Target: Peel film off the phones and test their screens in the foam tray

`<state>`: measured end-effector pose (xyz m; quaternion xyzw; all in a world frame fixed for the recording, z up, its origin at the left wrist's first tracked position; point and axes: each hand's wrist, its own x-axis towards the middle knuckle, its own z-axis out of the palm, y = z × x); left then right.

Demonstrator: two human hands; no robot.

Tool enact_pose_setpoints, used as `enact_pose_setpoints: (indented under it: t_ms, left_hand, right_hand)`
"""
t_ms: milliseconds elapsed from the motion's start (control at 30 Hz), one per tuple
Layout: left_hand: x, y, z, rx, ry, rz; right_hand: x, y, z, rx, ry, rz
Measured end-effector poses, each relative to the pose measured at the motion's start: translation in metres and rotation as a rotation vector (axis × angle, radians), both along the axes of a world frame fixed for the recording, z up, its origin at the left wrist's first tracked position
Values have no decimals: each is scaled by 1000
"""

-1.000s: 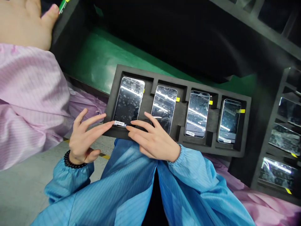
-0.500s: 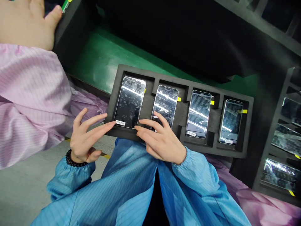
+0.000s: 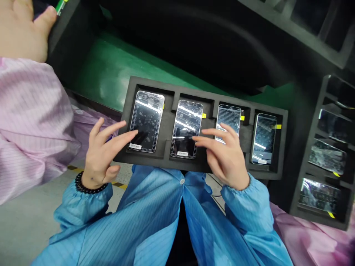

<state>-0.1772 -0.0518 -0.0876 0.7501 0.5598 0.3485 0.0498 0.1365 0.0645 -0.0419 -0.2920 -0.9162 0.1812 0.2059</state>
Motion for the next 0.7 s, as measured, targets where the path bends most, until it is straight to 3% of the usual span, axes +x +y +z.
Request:
enact_pose_setpoints:
  t_ms: [100,200,367,533,700]
  left_hand:
    - [5,29,10,-91,-45,-20]
    - [8,64,17,-148,-56,-141]
    - [9,107,12,-258,7,-277]
    - [6,116,2,-232,51,-272]
    - [5,114,3,-256,103,-274]
  right_hand:
    - [8,16,-1,31,-71,-88]
    - [4,28,-4,51,-109,-49]
    - [-13,46,-9,20,-130,-42]
    - [-26,61,-15,15,-146,-32]
    - [-34,66,-16,9,-150,-4]
